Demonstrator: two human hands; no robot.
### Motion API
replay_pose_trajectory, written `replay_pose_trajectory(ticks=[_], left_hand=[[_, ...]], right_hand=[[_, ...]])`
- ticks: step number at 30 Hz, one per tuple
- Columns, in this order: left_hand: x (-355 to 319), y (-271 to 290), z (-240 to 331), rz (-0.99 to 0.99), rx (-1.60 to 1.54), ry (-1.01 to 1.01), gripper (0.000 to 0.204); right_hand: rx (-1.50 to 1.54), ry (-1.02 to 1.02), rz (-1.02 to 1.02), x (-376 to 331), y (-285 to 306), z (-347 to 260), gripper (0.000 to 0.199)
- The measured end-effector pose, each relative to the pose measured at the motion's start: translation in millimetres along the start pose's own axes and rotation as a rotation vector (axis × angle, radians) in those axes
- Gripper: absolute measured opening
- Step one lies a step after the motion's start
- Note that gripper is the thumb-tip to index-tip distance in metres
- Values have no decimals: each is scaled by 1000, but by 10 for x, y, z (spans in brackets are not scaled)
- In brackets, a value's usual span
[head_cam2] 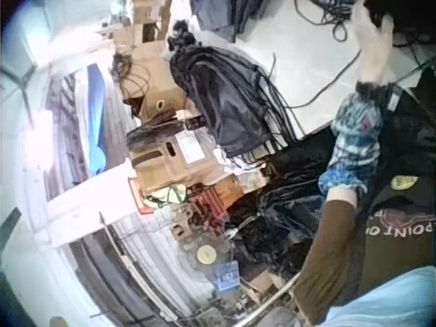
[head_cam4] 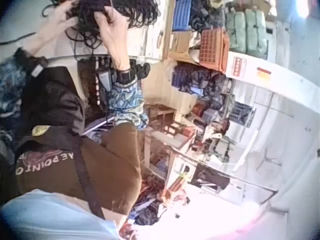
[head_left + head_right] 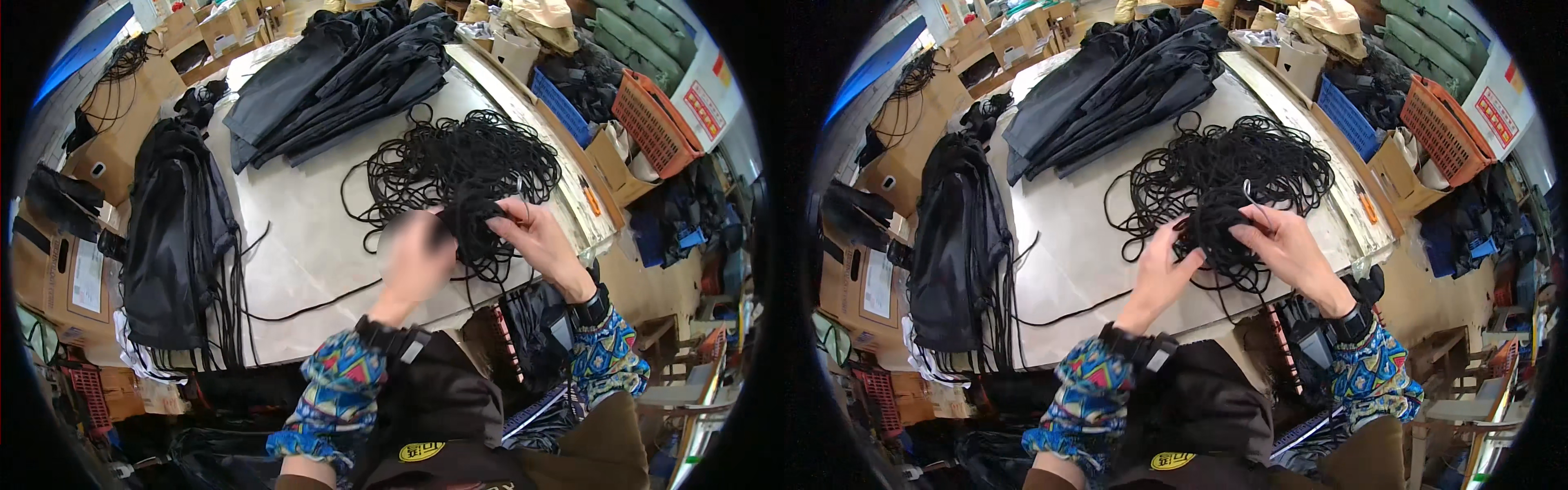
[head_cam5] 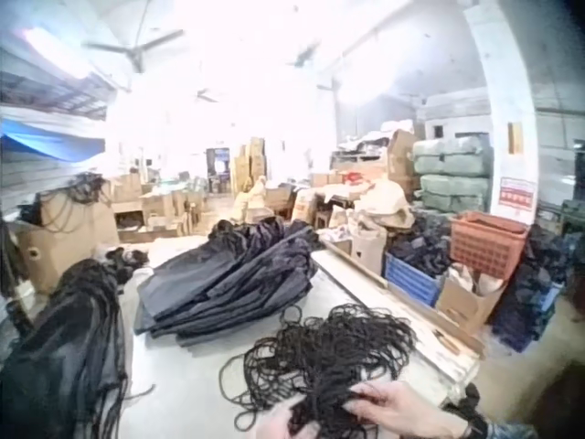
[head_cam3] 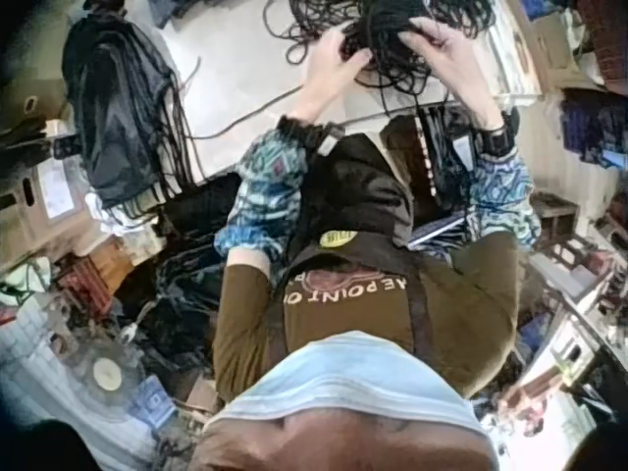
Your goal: The person uses a metal hook tool to thread black drawstrings through the hems of black fabric bags. They repeatedly pull the strings through the casing, adjust the tension, and place the finished bags into a pile on the table.
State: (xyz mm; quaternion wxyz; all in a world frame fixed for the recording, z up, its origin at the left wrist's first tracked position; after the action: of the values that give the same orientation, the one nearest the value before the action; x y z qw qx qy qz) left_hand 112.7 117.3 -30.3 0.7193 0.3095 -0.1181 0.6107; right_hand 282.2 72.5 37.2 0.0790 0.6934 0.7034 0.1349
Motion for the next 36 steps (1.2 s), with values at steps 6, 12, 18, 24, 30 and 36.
replay_pose_trajectory(ticks=[6, 12, 18, 24, 30, 36], left_hand=[[153, 701, -363, 409, -215, 428, 10], [-161, 1501, -435, 374, 88, 487, 41], [-115, 858, -290, -107, 291, 216, 44], [52, 451, -219, -122, 534, 55, 38], [14, 1575, -418, 209, 56, 451, 24], [-314, 1384, -243, -236, -29, 498, 42]], right_hand=[[-224, 104, 414, -110, 817, 478, 17], [-600, -171, 97, -233, 701, 576, 32], [-548, -53, -58, -68, 111, 431, 45], [-784, 251, 287, 85, 89, 656, 18], [-718, -6, 502, -32, 864, 718, 21], [-465, -49, -43, 2, 27, 459, 49]])
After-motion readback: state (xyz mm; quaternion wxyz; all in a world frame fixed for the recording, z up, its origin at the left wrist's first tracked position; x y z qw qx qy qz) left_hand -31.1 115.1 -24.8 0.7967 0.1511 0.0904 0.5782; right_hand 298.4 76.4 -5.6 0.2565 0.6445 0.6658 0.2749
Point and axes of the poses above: each hand's wrist, its own x-axis towards the middle knuckle, its own y-axis out of the back of the hand, z = x × y, the point moved 4 cm from there along x, towards the middle knuckle
